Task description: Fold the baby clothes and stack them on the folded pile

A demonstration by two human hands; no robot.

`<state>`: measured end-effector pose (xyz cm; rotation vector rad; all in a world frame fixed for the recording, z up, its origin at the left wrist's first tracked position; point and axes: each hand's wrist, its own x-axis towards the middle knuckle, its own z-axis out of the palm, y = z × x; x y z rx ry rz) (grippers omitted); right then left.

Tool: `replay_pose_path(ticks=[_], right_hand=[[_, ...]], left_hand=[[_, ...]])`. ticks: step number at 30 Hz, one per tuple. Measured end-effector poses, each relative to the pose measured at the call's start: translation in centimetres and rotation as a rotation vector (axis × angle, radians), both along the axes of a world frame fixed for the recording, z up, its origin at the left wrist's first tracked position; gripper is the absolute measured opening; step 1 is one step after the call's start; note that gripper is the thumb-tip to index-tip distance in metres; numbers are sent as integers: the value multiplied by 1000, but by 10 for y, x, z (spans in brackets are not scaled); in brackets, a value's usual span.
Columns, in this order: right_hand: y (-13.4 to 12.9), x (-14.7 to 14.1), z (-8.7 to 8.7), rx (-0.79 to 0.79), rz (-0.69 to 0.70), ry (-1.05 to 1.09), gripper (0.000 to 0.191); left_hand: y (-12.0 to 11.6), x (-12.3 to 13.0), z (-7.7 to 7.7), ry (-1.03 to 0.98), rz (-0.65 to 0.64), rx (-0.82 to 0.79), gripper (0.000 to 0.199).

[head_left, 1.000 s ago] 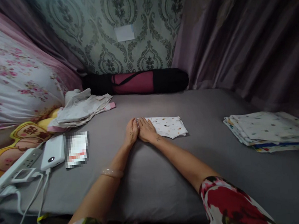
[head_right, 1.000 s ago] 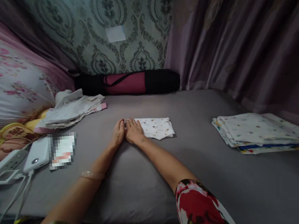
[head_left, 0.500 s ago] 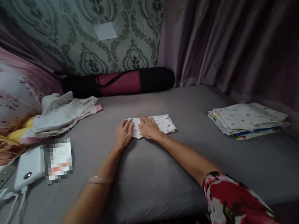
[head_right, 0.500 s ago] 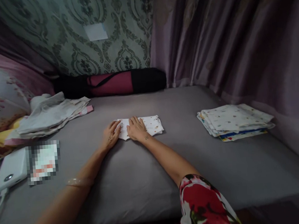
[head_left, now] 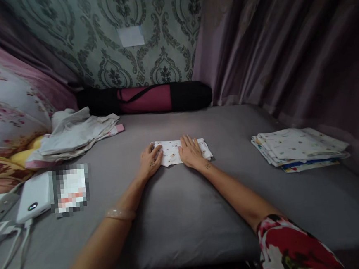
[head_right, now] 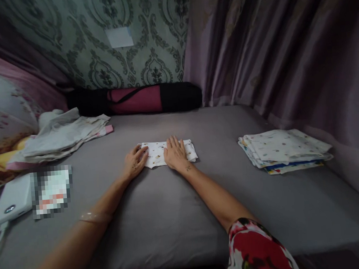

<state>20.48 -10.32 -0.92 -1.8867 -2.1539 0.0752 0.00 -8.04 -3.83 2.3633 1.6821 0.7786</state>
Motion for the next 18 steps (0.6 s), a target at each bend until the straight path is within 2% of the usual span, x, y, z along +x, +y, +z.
replay_pose_path(ticks=[2,7,12,15,18], right_hand=[[-1,4,-2,11,-24,-13,57],[-1,14,-5,-77,-15,-16,59],[-5,38,-3,-7,-74,-66,61],[-7,50,-4,-72,-108,-77,61],[-5,49,-1,-118,-113,-83,61]], left_hand=[[0,0,-1,3,1,-3,43],[1,0,-3,15,3,-1,44],[1,0,-2,13,7,-13,43],[0,1,-1,16,10,-8,43],[0,1,-1,13,12,-4,43]])
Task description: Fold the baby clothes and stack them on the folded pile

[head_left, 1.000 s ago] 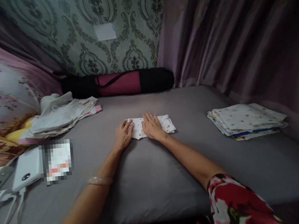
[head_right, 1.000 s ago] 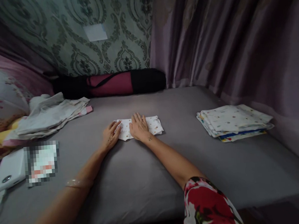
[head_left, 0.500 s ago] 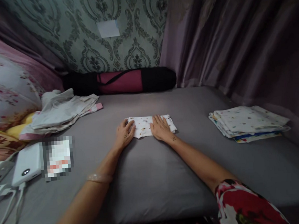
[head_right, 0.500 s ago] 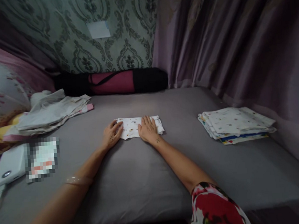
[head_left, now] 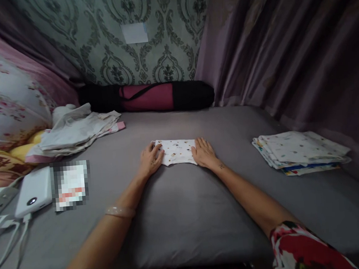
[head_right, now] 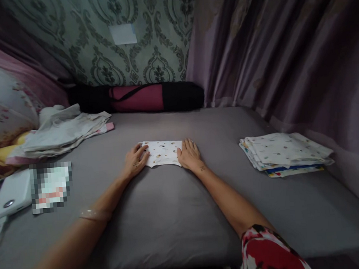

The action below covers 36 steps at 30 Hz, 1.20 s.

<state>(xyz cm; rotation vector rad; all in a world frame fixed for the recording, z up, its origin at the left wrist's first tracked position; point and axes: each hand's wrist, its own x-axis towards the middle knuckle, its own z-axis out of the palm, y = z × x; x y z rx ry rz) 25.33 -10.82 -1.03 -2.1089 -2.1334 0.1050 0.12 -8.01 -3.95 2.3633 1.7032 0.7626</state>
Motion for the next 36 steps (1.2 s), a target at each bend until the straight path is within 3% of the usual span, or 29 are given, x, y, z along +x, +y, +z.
replay_pose_path(ticks=[5,10,15,18,24,36], right_hand=[[3,-20,7,74,77,31,59],[4,-36,8,-15,100,52,57],[13,-54,8,79,168,54,57],[17,-66,3,36,209,42,56],[24,-82,-2,116,256,21,57],[30,-117,4,92,292,-5,56]], left_hand=[[2,-1,-2,-38,12,18,43],[5,0,-6,-95,47,44,40],[7,0,-9,-147,50,58,38],[7,1,-8,-181,45,52,38],[7,3,0,-199,86,8,37],[5,5,6,-282,140,-51,38]])
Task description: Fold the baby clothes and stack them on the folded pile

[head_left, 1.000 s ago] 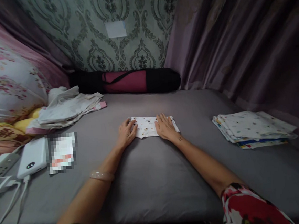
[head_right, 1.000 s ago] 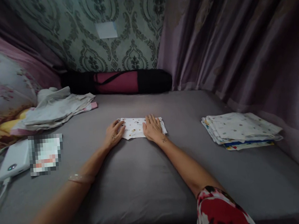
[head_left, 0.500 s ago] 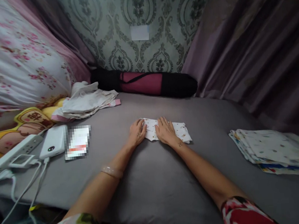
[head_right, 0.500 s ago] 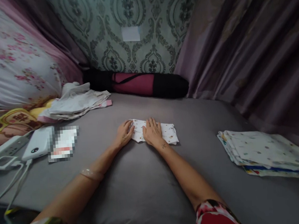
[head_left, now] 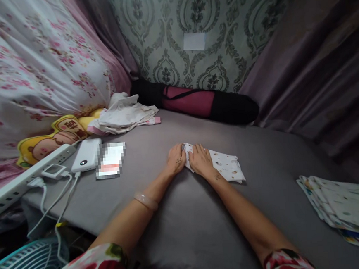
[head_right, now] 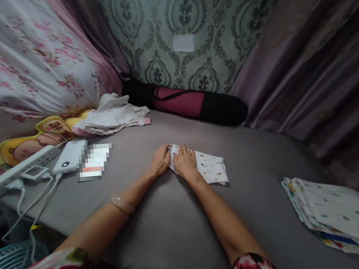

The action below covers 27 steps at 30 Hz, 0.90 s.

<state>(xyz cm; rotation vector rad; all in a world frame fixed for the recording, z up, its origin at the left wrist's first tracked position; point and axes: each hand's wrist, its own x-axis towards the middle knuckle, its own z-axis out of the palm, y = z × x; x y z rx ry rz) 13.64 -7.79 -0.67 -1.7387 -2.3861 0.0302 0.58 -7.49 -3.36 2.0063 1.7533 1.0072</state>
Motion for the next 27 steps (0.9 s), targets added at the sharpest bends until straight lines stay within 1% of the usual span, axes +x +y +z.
replay_pose_path(ticks=[3,7,10,12,14,15,17,19,22,24,25,27], right_hand=[[1,-11,-1,10,52,2,56],[0,-22,-6,-83,98,7,57],[2,-19,-4,-124,123,136,56],[5,-8,3,-112,125,273,54],[10,14,12,-74,65,395,52],[12,30,17,-57,9,441,51],[15,69,27,-49,-136,509,48],[15,113,34,-63,-308,569,39],[9,169,36,-230,-555,702,27],[2,191,33,-340,-665,762,27],[-1,196,31,-376,-690,773,27],[-7,198,26,-415,-700,778,28]], left_hand=[[0,0,3,-36,18,-11,37],[1,-2,5,-88,60,-20,38],[2,-5,3,-87,49,-13,39],[3,-7,1,-70,47,-12,39],[4,-9,0,-31,61,-14,39],[5,-10,1,1,72,-21,38],[8,-12,4,83,88,-50,39],[11,-14,10,168,88,-111,39],[16,-15,26,224,56,-261,39],[17,-15,37,217,44,-359,39],[16,-15,41,206,41,-392,39],[15,-13,47,186,45,-421,39]])
